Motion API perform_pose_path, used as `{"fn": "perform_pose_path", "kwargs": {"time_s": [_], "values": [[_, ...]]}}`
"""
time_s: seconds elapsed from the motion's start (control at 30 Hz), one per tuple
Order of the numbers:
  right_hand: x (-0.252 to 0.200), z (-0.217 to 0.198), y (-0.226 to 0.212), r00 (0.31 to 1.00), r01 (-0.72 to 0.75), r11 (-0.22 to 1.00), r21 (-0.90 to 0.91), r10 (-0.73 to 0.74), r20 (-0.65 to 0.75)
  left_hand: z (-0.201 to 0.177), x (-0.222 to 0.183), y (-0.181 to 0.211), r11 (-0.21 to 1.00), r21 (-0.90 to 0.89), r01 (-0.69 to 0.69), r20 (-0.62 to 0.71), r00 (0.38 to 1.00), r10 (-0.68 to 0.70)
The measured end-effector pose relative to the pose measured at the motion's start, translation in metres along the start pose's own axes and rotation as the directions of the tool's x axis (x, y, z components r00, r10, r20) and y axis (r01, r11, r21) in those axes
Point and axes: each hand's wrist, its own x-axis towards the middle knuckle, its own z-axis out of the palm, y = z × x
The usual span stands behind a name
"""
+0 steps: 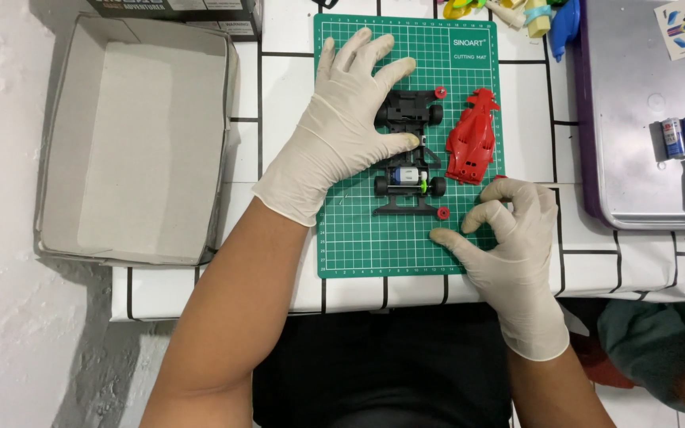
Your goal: Assembling a plastic toy car by attaching the body cowl to the chassis on a cutting mat.
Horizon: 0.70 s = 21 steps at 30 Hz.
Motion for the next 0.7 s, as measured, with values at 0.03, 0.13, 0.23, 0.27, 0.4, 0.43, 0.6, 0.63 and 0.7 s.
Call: {"fn": "perform_pose_path", "kwargs": {"time_s": [0.03,0.13,0.23,0.27,0.4,0.43,0.6,0.63,0.7], "values": [[-0.0016,0.0008,0.0016,1.000,0.001,1.000,0.000,-0.001,-0.001,-0.0003,-0.0001,0.0003,1.000,0.001,-0.001,-0.001,1.000,0.001],[-0.0058,0.0027,0.0044,0.999,-0.051,0.998,-0.022,0.051,0.015,-0.0010,-0.0001,0.0008,1.000,-0.004,0.000,0.003,1.000,0.000],[-0.0085,0.0036,0.0038,0.999,-0.006,0.995,-0.104,0.009,0.032,-0.0004,-0.0003,0.0005,1.000,-0.008,0.002,0.001,1.000,-0.002],[-0.0087,0.0040,0.0036,0.999,-0.012,0.995,-0.098,0.015,0.033,-0.0005,-0.0002,0.0003,1.000,-0.008,0.002,-0.002,1.000,-0.002],[-0.0069,0.0035,0.0023,0.999,-0.040,0.999,0.003,0.040,-0.013,-0.0011,-0.0002,0.0008,1.000,-0.006,0.011,0.002,1.000,-0.011],[-0.0072,0.0030,0.0011,0.999,-0.040,0.999,0.003,0.040,-0.013,-0.0008,-0.0002,0.0008,1.000,-0.006,0.011,0.002,1.000,-0.011],[-0.0063,0.0014,-0.0002,1.000,-0.005,0.997,-0.079,0.006,0.019,-0.0010,0.0006,0.0011,1.000,-0.004,0.017,0.007,1.000,-0.017],[-0.0073,0.0024,0.0011,1.000,-0.005,0.997,-0.079,0.006,0.018,-0.0010,0.0005,0.0011,1.000,-0.003,0.016,0.008,1.000,-0.016],[-0.0090,0.0041,0.0037,1.000,-0.003,0.997,-0.079,0.004,0.019,-0.0010,0.0003,0.0011,1.000,-0.011,0.017,0.005,1.000,-0.017]]}}
